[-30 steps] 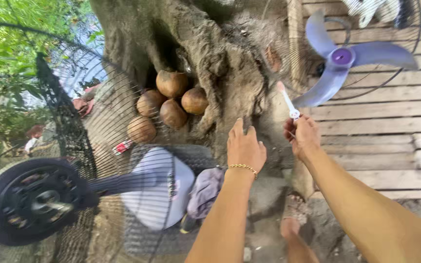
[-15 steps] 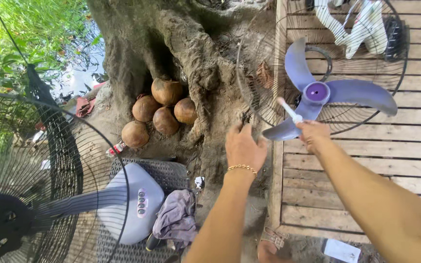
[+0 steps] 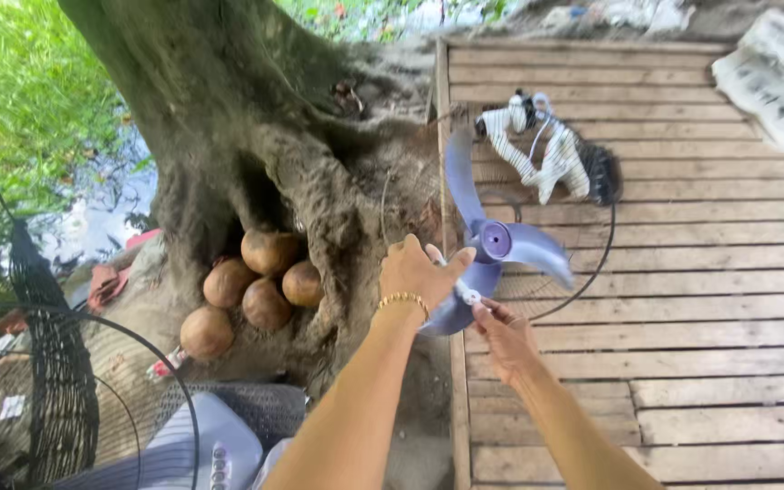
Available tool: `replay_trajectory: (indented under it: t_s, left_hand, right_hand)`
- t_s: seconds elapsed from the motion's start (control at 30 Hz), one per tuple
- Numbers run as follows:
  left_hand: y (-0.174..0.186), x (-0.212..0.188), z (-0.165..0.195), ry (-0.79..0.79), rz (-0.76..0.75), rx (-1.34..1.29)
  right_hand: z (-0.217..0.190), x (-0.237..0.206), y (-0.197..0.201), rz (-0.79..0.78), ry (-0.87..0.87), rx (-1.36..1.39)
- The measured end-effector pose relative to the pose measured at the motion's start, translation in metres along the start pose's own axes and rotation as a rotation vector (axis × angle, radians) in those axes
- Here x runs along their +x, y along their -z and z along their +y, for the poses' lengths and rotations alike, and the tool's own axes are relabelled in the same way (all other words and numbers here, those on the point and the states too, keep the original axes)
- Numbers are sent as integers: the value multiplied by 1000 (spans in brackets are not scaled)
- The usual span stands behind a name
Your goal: The person services a standing electric fan outdoors. They unscrew and loosen the grille cap at the fan hub, remove the blade assembly from the motor shaft, set it on a wooden deck, and wipe the fan blades one by one using a small brush.
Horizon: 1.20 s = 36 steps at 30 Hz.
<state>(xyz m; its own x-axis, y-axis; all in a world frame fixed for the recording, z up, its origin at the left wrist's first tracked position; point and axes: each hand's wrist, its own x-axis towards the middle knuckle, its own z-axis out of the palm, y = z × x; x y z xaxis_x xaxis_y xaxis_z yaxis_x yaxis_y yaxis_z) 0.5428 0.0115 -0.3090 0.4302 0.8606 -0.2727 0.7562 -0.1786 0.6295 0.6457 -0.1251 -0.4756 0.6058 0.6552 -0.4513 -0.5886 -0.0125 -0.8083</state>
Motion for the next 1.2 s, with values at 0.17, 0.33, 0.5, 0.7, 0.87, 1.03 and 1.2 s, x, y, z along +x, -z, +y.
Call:
replay_trajectory:
  t_s: [0.17,0.33,0.5,0.7,0.87,1.03,1.2]
  left_hand:
    - [46,60,34,43,-153,-49]
    - [66,94,37,-77,-183,58]
    - [63,99,40,-137,-237,-220]
    - [81,77,69,-3,-70,-295]
    - [94,51,78,-168,33,-46]
    - [76,35,86,-247,-97,-11]
    - [77,22,97,-397,-145,9]
  right_hand:
    - [-36,-3,-37,-263,59,70]
    - [-66,-17,-55,-343,82,-106]
    - [-89,-31,-41,-334,103,-305]
    - [-139,-37,-11,-213,139,-57]
    - [-184,-57,-1,-197,304,172]
    - [-204,-77,-18,-73,321,199]
    - [-216,-88,-26,-113,390,-115]
